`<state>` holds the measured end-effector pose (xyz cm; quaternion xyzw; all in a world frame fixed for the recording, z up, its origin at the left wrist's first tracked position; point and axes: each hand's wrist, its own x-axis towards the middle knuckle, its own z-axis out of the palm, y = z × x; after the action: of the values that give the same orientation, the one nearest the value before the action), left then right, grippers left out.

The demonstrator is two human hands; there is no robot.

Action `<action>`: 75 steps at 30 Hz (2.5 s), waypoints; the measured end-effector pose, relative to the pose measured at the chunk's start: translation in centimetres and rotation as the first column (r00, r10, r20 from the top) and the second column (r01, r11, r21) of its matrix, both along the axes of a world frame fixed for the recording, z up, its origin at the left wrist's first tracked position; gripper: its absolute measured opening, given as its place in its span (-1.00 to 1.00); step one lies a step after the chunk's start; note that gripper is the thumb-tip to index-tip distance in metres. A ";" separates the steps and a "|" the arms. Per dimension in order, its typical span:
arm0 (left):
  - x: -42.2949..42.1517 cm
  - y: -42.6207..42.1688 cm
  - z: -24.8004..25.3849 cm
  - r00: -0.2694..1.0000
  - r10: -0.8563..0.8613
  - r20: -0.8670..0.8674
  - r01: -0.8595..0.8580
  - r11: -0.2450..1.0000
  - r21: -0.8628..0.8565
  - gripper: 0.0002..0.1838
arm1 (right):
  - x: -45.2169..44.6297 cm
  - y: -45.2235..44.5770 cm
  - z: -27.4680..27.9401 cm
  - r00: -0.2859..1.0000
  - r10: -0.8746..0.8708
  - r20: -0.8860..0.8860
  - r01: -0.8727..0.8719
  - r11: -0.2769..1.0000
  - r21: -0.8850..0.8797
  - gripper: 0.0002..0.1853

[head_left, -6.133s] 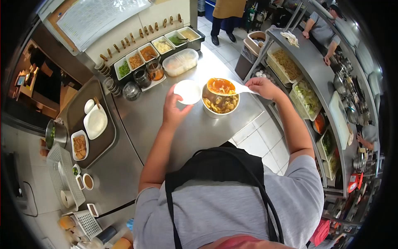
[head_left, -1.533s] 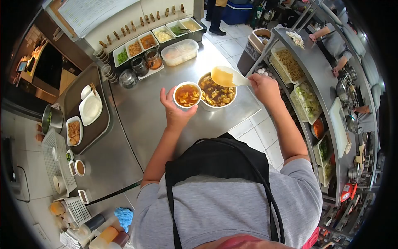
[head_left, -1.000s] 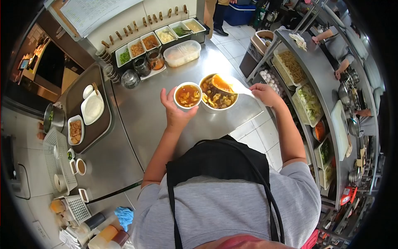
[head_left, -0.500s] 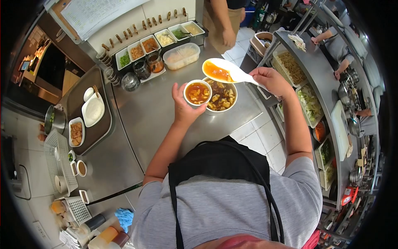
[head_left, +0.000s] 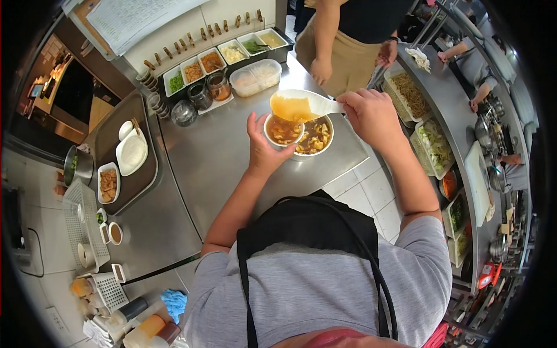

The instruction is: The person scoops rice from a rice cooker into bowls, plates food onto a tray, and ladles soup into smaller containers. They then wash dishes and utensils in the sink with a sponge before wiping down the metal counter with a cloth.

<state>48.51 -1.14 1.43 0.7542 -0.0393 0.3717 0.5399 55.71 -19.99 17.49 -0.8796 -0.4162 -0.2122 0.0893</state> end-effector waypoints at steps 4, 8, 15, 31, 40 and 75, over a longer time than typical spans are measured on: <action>-0.2 0.0 0.5 1.000 0.020 -0.013 -0.019 1.000 0.015 0.09 | -0.3 -0.1 -0.3 0.991 0.007 0.133 -0.015 0.998 0.061 -0.91; -0.1 0.2 0.5 1.000 0.026 -0.006 -0.025 0.999 0.021 0.09 | -0.5 -0.5 -0.4 0.984 -0.015 0.177 -0.007 0.992 0.124 -0.86; 0.7 0.6 0.9 0.998 -0.018 0.064 0.015 0.998 0.053 0.08 | -1.2 -1.0 -1.3 0.984 -0.052 0.168 0.011 0.971 0.239 -0.83; 2.0 -5.7 4.1 0.990 0.140 -0.008 -0.140 0.990 -0.023 0.12 | 4.5 -4.7 -5.6 0.712 0.069 -0.698 0.256 0.901 0.350 -0.77; 4.8 -7.1 6.3 0.986 0.126 -0.107 -0.127 0.992 -0.005 0.10 | 8.0 -5.7 -5.4 0.691 0.173 -0.702 0.225 0.871 0.437 -0.78; 45.6 -18.5 8.5 0.990 0.129 0.060 -0.128 0.991 -0.027 0.04 | 48.0 -16.6 -1.1 0.561 0.265 -0.784 0.247 0.850 0.465 -0.76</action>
<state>94.11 -19.61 9.97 0.7369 -0.0031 0.4294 0.5221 103.67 -36.57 16.36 -0.8117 -0.2544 0.1204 0.5118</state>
